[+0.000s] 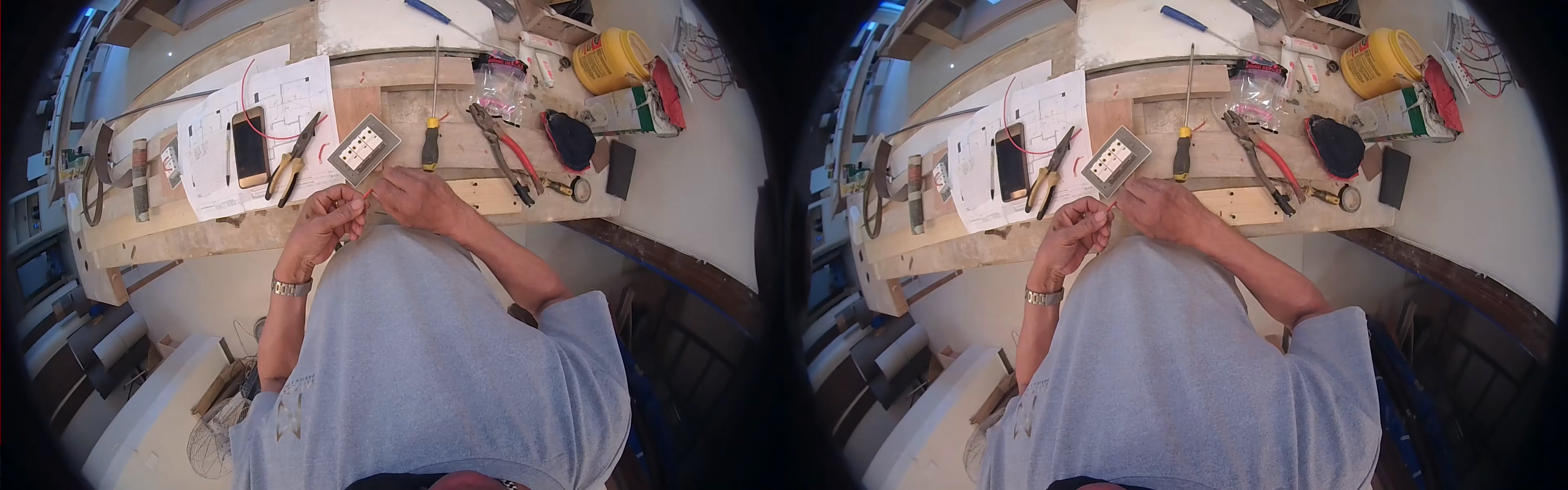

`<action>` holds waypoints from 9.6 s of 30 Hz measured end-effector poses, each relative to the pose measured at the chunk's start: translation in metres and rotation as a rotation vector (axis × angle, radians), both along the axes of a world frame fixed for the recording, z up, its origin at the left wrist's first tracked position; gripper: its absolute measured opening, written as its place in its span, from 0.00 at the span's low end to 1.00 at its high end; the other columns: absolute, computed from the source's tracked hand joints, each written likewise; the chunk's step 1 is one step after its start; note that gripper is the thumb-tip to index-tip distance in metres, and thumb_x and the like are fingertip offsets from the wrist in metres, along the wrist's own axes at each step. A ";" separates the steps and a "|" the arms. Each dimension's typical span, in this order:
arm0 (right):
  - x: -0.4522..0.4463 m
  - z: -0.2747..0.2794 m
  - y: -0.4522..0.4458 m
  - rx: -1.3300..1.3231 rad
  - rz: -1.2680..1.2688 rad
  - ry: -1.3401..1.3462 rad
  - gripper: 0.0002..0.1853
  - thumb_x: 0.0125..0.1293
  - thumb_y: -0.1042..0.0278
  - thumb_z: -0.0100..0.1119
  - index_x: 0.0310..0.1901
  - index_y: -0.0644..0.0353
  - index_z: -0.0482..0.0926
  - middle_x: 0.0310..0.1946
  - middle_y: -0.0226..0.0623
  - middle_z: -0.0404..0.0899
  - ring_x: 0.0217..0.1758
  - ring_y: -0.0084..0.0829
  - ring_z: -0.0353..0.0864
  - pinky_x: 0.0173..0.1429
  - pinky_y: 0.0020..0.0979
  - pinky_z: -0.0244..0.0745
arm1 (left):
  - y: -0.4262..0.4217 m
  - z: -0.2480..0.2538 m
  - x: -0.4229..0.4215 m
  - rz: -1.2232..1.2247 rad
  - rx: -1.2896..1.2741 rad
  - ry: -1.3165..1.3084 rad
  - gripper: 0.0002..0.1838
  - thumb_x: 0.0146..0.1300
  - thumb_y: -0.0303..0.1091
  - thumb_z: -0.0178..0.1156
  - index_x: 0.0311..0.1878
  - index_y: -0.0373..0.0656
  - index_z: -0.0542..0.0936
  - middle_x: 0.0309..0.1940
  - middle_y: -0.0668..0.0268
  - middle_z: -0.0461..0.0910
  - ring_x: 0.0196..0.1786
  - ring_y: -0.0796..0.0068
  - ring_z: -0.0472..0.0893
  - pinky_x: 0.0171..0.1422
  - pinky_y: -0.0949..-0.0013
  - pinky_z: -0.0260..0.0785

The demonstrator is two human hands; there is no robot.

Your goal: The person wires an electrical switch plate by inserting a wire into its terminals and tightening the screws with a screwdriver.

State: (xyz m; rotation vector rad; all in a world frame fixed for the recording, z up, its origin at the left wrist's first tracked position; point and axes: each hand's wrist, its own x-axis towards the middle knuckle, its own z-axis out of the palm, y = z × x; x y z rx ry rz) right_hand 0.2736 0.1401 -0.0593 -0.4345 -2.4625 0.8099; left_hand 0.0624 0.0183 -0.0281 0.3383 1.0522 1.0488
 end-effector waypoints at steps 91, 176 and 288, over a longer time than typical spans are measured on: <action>-0.030 -0.010 0.005 -0.958 -0.201 0.463 0.07 0.78 0.71 0.70 0.53 0.60 0.86 0.62 0.36 0.74 0.65 0.25 0.77 0.61 0.28 0.80 | -0.005 -0.043 0.000 0.462 0.360 0.143 0.02 0.77 0.29 0.63 0.47 0.42 0.80 0.46 0.65 0.86 0.53 0.73 0.86 0.73 0.58 0.79; -0.021 0.016 0.014 -1.760 0.082 0.290 0.08 0.84 0.65 0.63 0.55 0.58 0.83 0.37 0.39 0.90 0.34 0.31 0.93 0.36 0.28 0.89 | 0.017 -0.003 0.014 0.313 0.006 0.082 0.24 0.83 0.50 0.61 0.71 0.45 0.80 0.55 0.70 0.86 0.55 0.80 0.85 0.59 0.67 0.79; -0.024 0.026 -0.010 -1.166 -0.206 0.102 0.10 0.79 0.63 0.72 0.47 0.61 0.85 0.32 0.26 0.83 0.29 0.15 0.77 0.33 0.22 0.71 | 0.013 -0.003 0.018 0.111 0.108 0.350 0.34 0.86 0.61 0.50 0.77 0.41 0.76 0.61 0.65 0.85 0.59 0.75 0.85 0.66 0.65 0.77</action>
